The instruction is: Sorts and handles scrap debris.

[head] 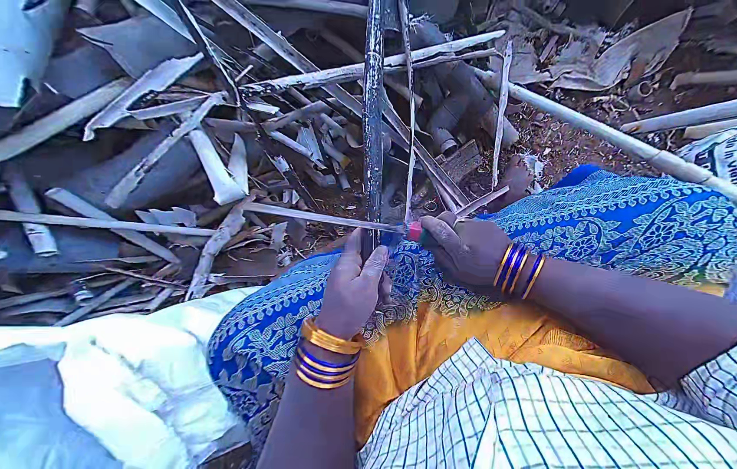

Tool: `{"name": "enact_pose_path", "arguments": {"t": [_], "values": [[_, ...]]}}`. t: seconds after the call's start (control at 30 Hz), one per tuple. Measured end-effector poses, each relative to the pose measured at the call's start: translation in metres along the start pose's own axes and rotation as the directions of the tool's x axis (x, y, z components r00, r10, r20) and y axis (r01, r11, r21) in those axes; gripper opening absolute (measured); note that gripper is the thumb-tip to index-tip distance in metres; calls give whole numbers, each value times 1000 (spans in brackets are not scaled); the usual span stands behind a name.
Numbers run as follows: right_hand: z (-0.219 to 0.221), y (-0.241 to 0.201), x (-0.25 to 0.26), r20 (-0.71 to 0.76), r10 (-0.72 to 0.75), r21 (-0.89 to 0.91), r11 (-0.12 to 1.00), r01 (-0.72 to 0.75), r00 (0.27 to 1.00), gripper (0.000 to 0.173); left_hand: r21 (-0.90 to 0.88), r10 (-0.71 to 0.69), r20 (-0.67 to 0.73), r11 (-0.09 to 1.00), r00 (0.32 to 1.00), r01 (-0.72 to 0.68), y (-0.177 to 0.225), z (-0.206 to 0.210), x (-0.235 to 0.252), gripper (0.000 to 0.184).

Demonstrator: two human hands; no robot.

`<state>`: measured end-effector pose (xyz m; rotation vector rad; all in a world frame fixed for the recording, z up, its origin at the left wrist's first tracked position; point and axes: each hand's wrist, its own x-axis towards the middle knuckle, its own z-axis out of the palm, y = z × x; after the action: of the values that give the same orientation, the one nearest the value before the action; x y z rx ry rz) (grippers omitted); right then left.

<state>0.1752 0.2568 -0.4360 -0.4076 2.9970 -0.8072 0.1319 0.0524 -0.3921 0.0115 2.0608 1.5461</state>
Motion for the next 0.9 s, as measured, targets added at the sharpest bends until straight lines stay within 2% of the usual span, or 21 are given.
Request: {"name": "enact_pose_path", "arguments": {"t": [0.03,0.07,0.1,0.13,0.2,0.23,0.27,0.37,0.47,0.6,0.7,0.73,0.8,0.9], "values": [[-7,0,8,114,-23,-70,997,31,993,45,-49,-2,-27,999,1000,0,1,3,1,17],[-16,3,22,200,4,-123,992,21,980,49,-96,-7,-46,995,999,3,1,4,3,15],[-24,10,37,253,69,-170,985,-26,965,51,-136,-24,-52,991,998,17,0,4,5,23],[-30,18,53,283,162,-206,973,-105,945,54,-162,-41,-46,986,998,33,-1,3,8,29],[-41,27,80,274,408,-225,908,-354,871,59,-225,-57,-30,973,998,49,-4,1,11,31],[-42,29,86,260,455,-218,887,-407,852,60,-261,-64,-30,964,998,54,-5,0,11,29],[-42,23,85,271,443,-205,894,-398,855,60,-287,-67,-28,956,997,56,-4,-2,11,29],[-37,-7,67,413,247,-169,966,-193,876,55,-359,-79,2,930,997,74,1,-5,12,19],[-34,2,77,426,164,-211,974,-78,890,48,-404,-87,33,910,996,93,0,-10,18,23],[-21,-2,98,368,226,-199,967,-161,902,44,-417,-121,-42,904,992,93,-1,-16,30,29],[-22,24,119,246,438,-173,898,-405,865,51,-404,-100,44,908,994,109,-6,-17,25,37],[-24,32,123,230,471,-167,881,-442,852,53,-414,-97,67,903,993,116,-8,-15,23,39],[-32,27,118,264,452,-166,892,-422,852,55,-465,-65,102,879,993,105,-10,-13,21,39],[-43,-13,90,408,240,-185,966,-178,881,49,-570,-24,134,816,991,96,-5,-20,23,29]]}}
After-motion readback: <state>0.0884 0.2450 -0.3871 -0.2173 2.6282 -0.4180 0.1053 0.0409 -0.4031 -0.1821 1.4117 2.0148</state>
